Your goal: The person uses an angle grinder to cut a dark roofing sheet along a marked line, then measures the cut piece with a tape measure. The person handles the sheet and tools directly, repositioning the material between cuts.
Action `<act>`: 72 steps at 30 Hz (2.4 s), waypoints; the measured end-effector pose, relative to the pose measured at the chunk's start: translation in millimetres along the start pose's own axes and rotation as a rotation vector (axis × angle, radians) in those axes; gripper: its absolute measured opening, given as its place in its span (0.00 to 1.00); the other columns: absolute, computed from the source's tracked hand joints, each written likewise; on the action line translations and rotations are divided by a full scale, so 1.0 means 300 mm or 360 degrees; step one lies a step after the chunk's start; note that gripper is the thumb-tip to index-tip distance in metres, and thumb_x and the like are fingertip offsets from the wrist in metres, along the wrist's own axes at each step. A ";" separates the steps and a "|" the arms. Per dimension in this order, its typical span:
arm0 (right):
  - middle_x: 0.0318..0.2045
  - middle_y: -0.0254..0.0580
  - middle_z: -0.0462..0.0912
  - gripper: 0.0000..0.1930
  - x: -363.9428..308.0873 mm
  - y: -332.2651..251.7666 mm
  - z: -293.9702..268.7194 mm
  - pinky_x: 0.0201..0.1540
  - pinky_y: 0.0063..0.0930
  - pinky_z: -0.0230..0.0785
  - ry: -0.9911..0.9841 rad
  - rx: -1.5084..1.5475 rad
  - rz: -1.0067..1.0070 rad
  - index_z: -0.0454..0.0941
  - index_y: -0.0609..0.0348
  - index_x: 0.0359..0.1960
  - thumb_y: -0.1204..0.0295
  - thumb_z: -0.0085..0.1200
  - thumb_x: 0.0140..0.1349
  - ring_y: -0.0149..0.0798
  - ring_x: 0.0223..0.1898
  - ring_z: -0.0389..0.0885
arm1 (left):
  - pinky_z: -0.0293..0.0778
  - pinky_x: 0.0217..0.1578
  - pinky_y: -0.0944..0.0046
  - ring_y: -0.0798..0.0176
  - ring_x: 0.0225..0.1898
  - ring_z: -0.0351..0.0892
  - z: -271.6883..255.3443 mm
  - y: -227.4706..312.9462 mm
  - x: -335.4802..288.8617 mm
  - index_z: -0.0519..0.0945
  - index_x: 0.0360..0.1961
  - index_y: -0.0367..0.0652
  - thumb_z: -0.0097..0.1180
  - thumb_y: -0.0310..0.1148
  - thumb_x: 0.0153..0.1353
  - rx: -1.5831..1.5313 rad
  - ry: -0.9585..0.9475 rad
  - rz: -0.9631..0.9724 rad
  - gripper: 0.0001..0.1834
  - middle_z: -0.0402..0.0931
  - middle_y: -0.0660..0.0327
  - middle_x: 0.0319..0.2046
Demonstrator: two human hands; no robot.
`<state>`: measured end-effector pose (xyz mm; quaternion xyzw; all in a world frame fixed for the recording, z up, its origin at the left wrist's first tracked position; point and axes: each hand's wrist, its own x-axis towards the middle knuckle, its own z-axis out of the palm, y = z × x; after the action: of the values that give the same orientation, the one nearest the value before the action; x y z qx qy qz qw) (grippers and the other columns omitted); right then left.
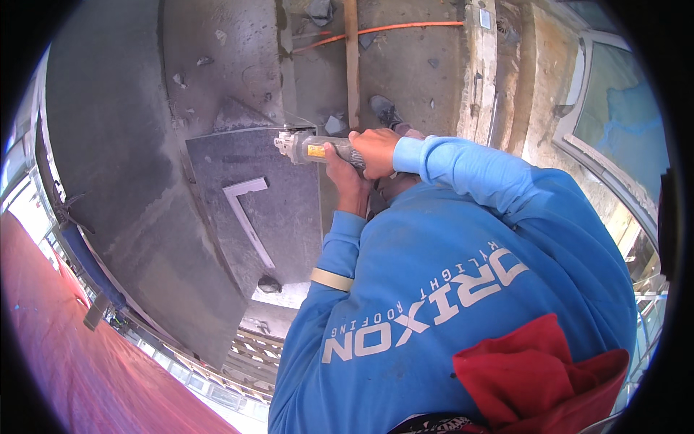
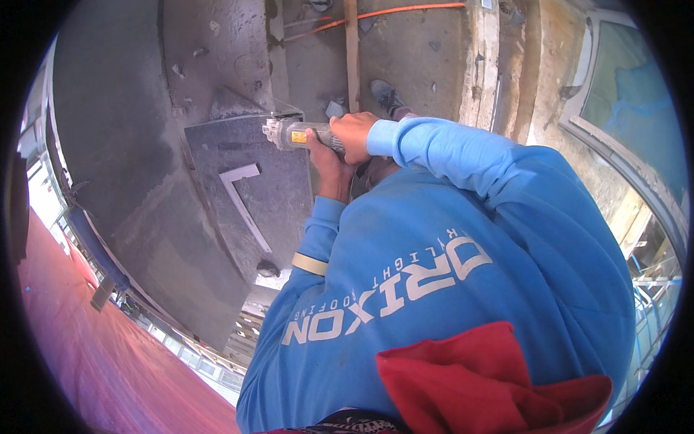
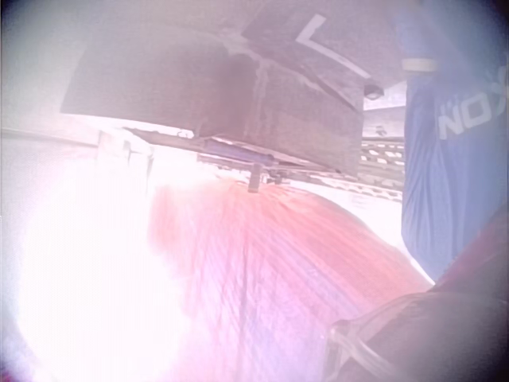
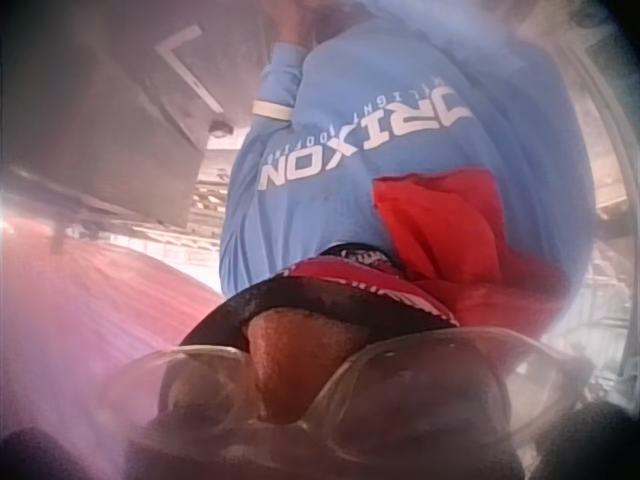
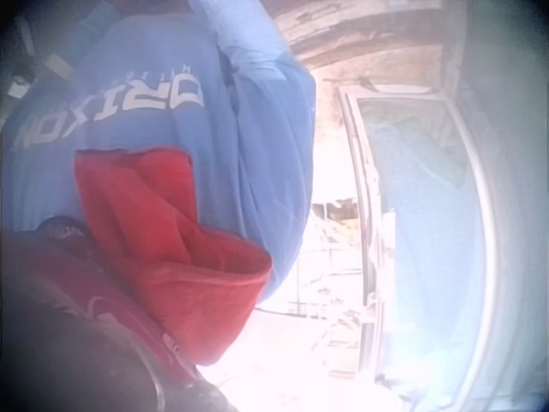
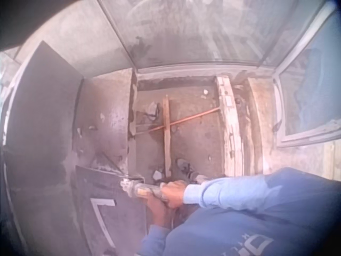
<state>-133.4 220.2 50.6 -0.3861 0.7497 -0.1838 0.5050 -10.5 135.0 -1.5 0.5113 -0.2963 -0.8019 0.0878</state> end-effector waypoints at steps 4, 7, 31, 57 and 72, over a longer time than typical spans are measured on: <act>0.40 0.59 0.87 0.30 -0.049 0.021 -0.001 0.47 0.45 0.81 -0.0023 0.0024 0.0047 0.73 0.70 0.52 0.72 0.69 0.45 0.57 0.45 0.88 | 0.81 0.53 0.48 0.52 0.53 0.82 0.017 -0.034 -0.036 0.68 0.61 0.34 0.38 0.59 0.77 0.0032 0.0006 -0.0054 0.34 0.77 0.50 0.54; 0.39 0.62 0.86 0.31 -0.064 0.029 -0.006 0.46 0.47 0.80 -0.0001 0.0053 0.0019 0.72 0.72 0.52 0.73 0.68 0.45 0.60 0.44 0.87 | 0.81 0.53 0.48 0.52 0.53 0.82 0.021 -0.047 -0.031 0.68 0.61 0.34 0.37 0.58 0.77 0.0078 0.0005 -0.0028 0.34 0.77 0.50 0.54; 0.34 0.63 0.86 0.31 -0.033 0.022 0.014 0.42 0.48 0.81 0.0066 0.0009 -0.0106 0.71 0.75 0.52 0.73 0.66 0.44 0.61 0.40 0.88 | 0.81 0.52 0.50 0.54 0.52 0.82 0.012 -0.035 -0.016 0.70 0.59 0.35 0.39 0.58 0.77 -0.0045 0.0054 0.0087 0.32 0.78 0.52 0.51; 0.38 0.62 0.87 0.30 -0.016 -0.010 -0.002 0.47 0.47 0.81 -0.0010 0.0003 -0.0080 0.73 0.74 0.50 0.74 0.66 0.41 0.58 0.43 0.89 | 0.79 0.56 0.50 0.52 0.54 0.82 -0.014 -0.028 -0.006 0.71 0.61 0.34 0.33 0.59 0.78 -0.0019 0.0043 0.0048 0.36 0.79 0.50 0.54; 0.40 0.62 0.87 0.30 -0.044 0.002 0.019 0.48 0.46 0.80 0.0040 -0.0007 -0.0026 0.73 0.72 0.50 0.73 0.69 0.43 0.59 0.45 0.88 | 0.80 0.51 0.52 0.56 0.50 0.82 -0.024 -0.042 -0.013 0.71 0.57 0.35 0.38 0.56 0.78 -0.0035 -0.0026 0.0026 0.31 0.79 0.53 0.49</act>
<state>-126.0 231.2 55.9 -0.3909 0.7532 -0.1911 0.4933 -0.4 144.2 -7.8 0.5013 -0.2923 -0.8086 0.0975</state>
